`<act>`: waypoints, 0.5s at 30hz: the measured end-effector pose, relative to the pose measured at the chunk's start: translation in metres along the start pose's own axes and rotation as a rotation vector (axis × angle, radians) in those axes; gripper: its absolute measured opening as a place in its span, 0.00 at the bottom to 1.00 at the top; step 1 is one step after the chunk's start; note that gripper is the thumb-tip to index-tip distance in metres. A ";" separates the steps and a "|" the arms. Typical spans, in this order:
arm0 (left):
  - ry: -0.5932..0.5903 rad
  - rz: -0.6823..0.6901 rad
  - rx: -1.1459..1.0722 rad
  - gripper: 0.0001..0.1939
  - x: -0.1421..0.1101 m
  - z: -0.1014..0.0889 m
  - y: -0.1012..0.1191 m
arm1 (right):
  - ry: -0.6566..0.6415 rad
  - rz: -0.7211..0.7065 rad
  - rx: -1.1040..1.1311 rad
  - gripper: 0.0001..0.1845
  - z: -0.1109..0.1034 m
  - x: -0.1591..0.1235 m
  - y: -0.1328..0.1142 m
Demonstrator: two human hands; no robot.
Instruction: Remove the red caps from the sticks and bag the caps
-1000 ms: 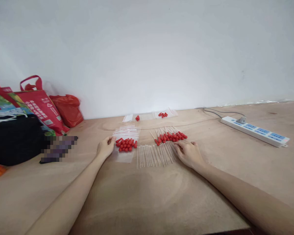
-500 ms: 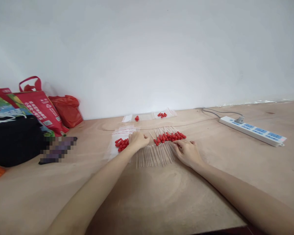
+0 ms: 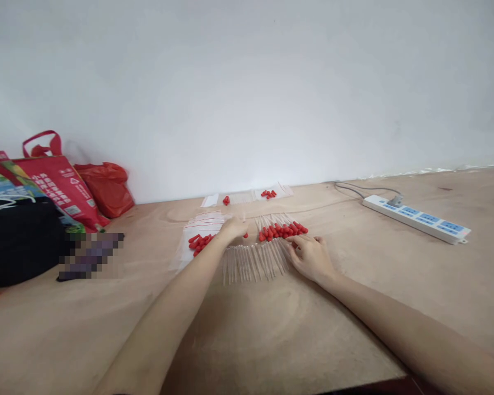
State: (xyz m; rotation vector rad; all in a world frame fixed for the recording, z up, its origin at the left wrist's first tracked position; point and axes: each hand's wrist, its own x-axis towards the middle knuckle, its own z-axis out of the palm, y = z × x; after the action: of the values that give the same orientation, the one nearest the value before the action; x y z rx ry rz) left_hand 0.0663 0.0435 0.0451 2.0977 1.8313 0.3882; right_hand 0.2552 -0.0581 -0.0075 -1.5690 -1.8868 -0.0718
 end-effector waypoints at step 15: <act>0.519 0.870 0.074 0.09 -0.115 0.027 -0.049 | 0.152 -0.630 0.077 0.17 0.002 -0.008 -0.025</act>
State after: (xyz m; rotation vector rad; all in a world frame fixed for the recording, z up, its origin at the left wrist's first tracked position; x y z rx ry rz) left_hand 0.0173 -0.0660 0.0013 2.9626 1.0089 1.1669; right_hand 0.2328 -0.0707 -0.0044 -0.8428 -2.1573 -0.3761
